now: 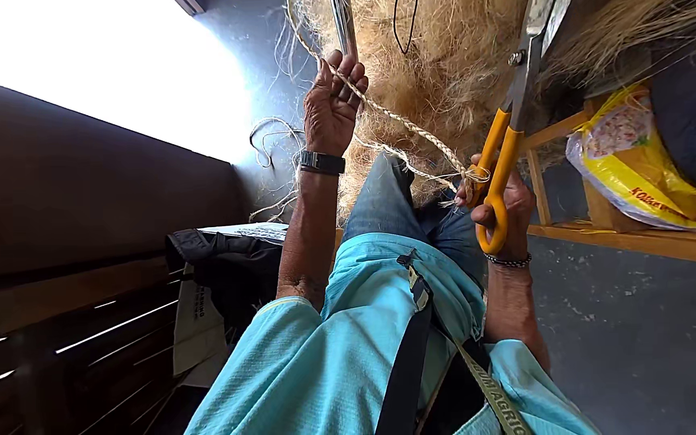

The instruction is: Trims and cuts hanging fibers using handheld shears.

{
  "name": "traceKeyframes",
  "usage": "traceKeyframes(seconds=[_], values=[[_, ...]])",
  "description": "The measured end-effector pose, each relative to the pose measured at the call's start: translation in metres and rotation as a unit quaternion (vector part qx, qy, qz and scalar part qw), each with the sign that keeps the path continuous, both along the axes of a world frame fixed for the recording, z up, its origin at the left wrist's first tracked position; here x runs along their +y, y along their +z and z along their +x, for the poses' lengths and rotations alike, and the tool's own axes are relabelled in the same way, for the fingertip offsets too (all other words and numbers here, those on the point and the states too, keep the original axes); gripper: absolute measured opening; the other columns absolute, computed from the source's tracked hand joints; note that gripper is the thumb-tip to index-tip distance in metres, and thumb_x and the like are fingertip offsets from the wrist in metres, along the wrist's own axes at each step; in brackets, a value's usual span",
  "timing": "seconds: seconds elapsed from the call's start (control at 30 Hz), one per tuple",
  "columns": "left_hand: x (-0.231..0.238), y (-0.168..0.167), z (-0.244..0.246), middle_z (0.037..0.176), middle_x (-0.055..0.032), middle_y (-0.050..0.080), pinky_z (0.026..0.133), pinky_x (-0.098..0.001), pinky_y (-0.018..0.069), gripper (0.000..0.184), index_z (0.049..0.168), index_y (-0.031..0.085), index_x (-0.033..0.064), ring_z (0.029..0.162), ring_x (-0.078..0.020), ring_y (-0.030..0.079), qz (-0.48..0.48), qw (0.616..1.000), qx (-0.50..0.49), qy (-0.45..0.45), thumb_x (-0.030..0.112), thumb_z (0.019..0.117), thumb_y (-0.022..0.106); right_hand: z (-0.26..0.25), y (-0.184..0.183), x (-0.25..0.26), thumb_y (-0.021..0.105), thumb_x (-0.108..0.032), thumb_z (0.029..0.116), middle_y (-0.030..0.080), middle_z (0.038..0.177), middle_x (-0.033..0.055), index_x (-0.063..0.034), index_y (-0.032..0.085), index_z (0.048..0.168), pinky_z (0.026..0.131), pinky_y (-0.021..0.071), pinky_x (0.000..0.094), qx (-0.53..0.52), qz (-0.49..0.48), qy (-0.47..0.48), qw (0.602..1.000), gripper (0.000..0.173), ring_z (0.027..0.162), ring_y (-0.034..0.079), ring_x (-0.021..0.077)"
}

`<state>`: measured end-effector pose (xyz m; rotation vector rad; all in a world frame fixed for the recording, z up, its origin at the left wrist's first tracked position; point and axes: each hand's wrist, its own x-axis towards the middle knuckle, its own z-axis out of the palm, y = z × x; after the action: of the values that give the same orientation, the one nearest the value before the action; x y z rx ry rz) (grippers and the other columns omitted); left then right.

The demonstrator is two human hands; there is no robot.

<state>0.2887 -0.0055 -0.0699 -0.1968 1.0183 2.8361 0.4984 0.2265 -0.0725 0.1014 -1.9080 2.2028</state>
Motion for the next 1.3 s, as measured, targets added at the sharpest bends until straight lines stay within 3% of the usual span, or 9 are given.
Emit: traceKeyframes(seconds=[0.17,0.33,0.4,0.5,0.7,0.83,1.0,1.13,1.3], values=[[0.016,-0.021,0.040,0.125,-0.0082,0.068,0.099,-0.0417,0.0552,0.046,0.143,0.049,0.0070,0.112,-0.0216,0.068,-0.018,0.989,0.072,-0.129,0.032,0.1117,0.026,-0.002,0.001,-0.004,0.080,-0.056,0.0820,0.069,0.100,0.0044,-0.0033,0.049,0.142,0.071,0.0623,0.0308,-0.007,0.054,-0.007,0.999,0.086,0.080,0.069,0.0143],[0.051,-0.024,0.090,0.109,-0.0076,0.070,0.087,-0.0382,0.0597,0.037,0.133,0.055,0.0052,0.093,-0.0184,0.070,-0.007,0.968,0.056,-0.243,0.029,0.1052,0.049,-0.005,0.001,-0.008,0.081,-0.051,0.0833,0.068,0.101,0.0017,-0.0031,0.048,0.143,0.072,0.0612,0.0270,-0.006,0.067,0.007,0.998,0.083,0.082,0.067,0.0104],[0.061,-0.024,0.102,0.101,-0.0068,0.071,0.085,-0.0355,0.0596,0.028,0.124,0.059,0.0058,0.089,-0.0162,0.070,0.011,0.963,0.046,-0.264,0.023,0.1067,0.045,-0.006,-0.001,-0.010,0.082,-0.052,0.0813,0.069,0.101,0.0004,-0.0023,0.050,0.141,0.072,0.0623,0.0272,-0.016,0.076,-0.006,0.997,0.084,0.083,0.069,0.0092],[0.067,-0.023,0.110,0.093,-0.0090,0.071,0.076,-0.0339,0.0608,0.019,0.109,0.066,0.0051,0.081,-0.0166,0.070,0.046,0.965,0.019,-0.256,0.016,0.1053,0.051,-0.001,-0.001,-0.013,0.076,-0.067,0.0792,0.069,0.098,0.0016,-0.0044,0.050,0.141,0.065,0.0617,0.0269,-0.039,0.116,-0.022,0.992,0.092,0.076,0.068,0.0086],[0.063,-0.016,0.101,0.089,-0.0082,0.070,0.069,-0.0307,0.0611,0.019,0.105,0.062,0.0074,0.076,-0.0160,0.070,0.052,0.972,0.013,-0.227,0.016,0.1071,0.044,0.001,-0.003,0.000,0.072,-0.067,0.0822,0.067,0.113,0.0029,-0.0029,0.043,0.146,0.078,0.0594,0.0261,-0.004,0.177,-0.028,0.984,0.096,0.093,0.066,0.0080],[0.061,-0.009,0.088,0.088,-0.0069,0.068,0.065,-0.0273,0.0601,0.021,0.106,0.057,0.0081,0.074,-0.0144,0.069,0.028,0.981,-0.029,-0.188,0.017,0.1103,0.039,0.004,0.000,0.020,0.072,-0.070,0.0804,0.067,0.125,0.0090,0.0021,0.039,0.146,0.096,0.0584,0.0377,-0.002,0.236,-0.064,0.970,0.103,0.114,0.067,0.0180],[0.057,-0.001,0.070,0.086,-0.0047,0.065,0.069,-0.0271,0.0610,0.024,0.110,0.057,0.0086,0.071,-0.0122,0.067,0.050,0.987,-0.061,-0.139,0.021,0.1120,0.036,0.034,-0.011,0.037,0.081,-0.061,0.0724,0.066,0.123,0.0107,0.0027,0.043,0.145,0.093,0.0578,0.0366,-0.047,0.290,-0.096,0.951,0.104,0.111,0.065,0.0162],[0.052,0.000,0.061,0.095,-0.0064,0.069,0.077,-0.0315,0.0621,0.026,0.112,0.057,0.0083,0.084,-0.0151,0.071,0.057,0.991,-0.044,-0.108,0.023,0.1123,0.036,0.066,-0.033,0.037,0.077,-0.067,0.0755,0.067,0.115,0.0136,0.0061,0.053,0.135,0.093,0.0533,0.0326,-0.061,0.330,-0.095,0.937,0.097,0.105,0.063,0.0136],[0.052,0.003,0.056,0.093,-0.0053,0.067,0.076,-0.0323,0.0624,0.024,0.113,0.056,0.0089,0.082,-0.0155,0.071,0.044,0.995,-0.061,-0.072,0.023,0.1123,0.037,0.083,-0.044,0.026,0.081,-0.062,0.0715,0.068,0.113,0.0150,0.0103,0.052,0.138,0.095,0.0524,0.0306,-0.111,0.337,-0.085,0.931,0.102,0.104,0.063,0.0148]])
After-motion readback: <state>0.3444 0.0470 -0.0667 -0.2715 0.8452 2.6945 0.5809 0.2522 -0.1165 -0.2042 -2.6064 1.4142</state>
